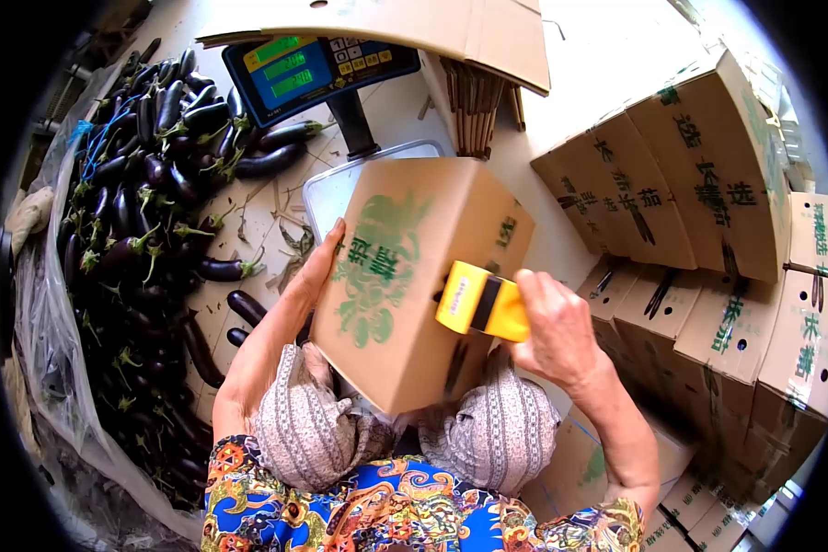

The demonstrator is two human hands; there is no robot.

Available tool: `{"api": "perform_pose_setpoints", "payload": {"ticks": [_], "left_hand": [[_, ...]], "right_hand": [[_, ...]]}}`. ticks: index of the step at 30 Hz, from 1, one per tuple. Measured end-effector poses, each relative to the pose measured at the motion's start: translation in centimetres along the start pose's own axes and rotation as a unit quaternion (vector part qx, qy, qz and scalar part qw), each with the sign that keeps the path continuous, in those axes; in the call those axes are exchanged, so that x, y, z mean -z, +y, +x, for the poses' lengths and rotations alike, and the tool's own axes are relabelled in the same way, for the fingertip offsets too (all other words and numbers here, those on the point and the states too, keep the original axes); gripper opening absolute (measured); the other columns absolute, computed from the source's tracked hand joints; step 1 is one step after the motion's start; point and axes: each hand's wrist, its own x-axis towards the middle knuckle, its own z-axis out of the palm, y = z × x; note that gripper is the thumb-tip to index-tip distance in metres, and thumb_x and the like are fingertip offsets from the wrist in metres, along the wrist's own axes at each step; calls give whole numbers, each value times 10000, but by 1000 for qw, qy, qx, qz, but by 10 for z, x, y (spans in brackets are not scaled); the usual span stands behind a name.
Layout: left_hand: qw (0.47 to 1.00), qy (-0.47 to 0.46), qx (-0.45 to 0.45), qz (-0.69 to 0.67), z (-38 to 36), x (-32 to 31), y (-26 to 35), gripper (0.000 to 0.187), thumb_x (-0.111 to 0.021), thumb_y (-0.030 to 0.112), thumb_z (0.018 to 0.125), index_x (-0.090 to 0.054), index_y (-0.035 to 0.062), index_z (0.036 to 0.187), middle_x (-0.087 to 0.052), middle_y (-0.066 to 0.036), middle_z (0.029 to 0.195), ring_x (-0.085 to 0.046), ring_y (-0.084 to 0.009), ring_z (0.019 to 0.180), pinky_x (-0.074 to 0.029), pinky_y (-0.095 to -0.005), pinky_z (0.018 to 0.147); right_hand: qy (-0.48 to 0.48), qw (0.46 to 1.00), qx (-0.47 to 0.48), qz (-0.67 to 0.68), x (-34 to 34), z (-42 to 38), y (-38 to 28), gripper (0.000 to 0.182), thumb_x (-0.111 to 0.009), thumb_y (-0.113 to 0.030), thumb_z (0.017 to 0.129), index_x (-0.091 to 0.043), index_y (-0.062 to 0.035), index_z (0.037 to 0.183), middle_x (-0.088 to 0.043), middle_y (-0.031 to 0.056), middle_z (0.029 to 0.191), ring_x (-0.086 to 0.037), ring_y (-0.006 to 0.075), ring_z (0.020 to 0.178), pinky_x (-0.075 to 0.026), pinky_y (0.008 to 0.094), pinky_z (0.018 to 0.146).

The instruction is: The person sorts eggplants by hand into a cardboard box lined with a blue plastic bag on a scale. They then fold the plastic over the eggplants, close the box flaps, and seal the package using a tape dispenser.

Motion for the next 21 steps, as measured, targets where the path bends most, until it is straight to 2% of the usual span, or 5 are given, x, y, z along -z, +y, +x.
{"api": "perform_pose_setpoints", "payload": {"ticks": [4, 8, 11, 18, 21], "left_hand": [[911, 149, -106, 369, 11, 42, 5, 728, -333, 567, 1014, -432, -24, 1428, -581, -220, 1323, -544, -262, 1244, -342, -358, 1114], [952, 83, -217, 198, -55, -42, 68, 649, -421, 484, 1012, -415, -7, 1435, -438, -217, 1480, -413, -334, 1376, -274, -378, 1160], [734, 97, -387, 550, -48, -39, 70, 521, -381, 427, 1026, -454, 91, 1418, -470, -241, 1432, -501, -443, 1262, -398, -460, 1067], [745, 197, -249, 586, -46, -19, 83, 477, -518, 190, 933, -462, 105, 1399, -502, -224, 1402, -587, -472, 1106, -476, -468, 986], [593, 199, -357, 694, -37, -1, 71, 408, -481, 175, 935, -513, 92, 1334, -531, -227, 1372, -597, -457, 1098, -492, -472, 965]], "right_hand": [[-5, 999, 22, -34, 7, 46, -49, 435, -666, -23, 609, -495, -2, 1008, -578, 194, 790, -648, 370, 712, -557, 457, 616], [-67, 996, 18, -64, 4, 92, -83, 418, -716, -107, 653, -525, 32, 998, -659, 206, 822, -706, 330, 766, -582, 415, 645], [-90, 993, 24, -76, 3, 113, -98, 485, -774, -218, 686, -532, 26, 1027, -677, 214, 863, -713, 330, 789, -584, 409, 672], [-95, 994, 23, -40, 12, 88, -86, 512, -776, -201, 705, -500, 20, 1075, -656, 197, 856, -703, 326, 761, -587, 399, 650], [-54, 997, 41, -24, 0, 48, -49, 505, -757, -169, 696, -484, 17, 1078, -636, 215, 865, -687, 361, 756, -590, 432, 672]]}}
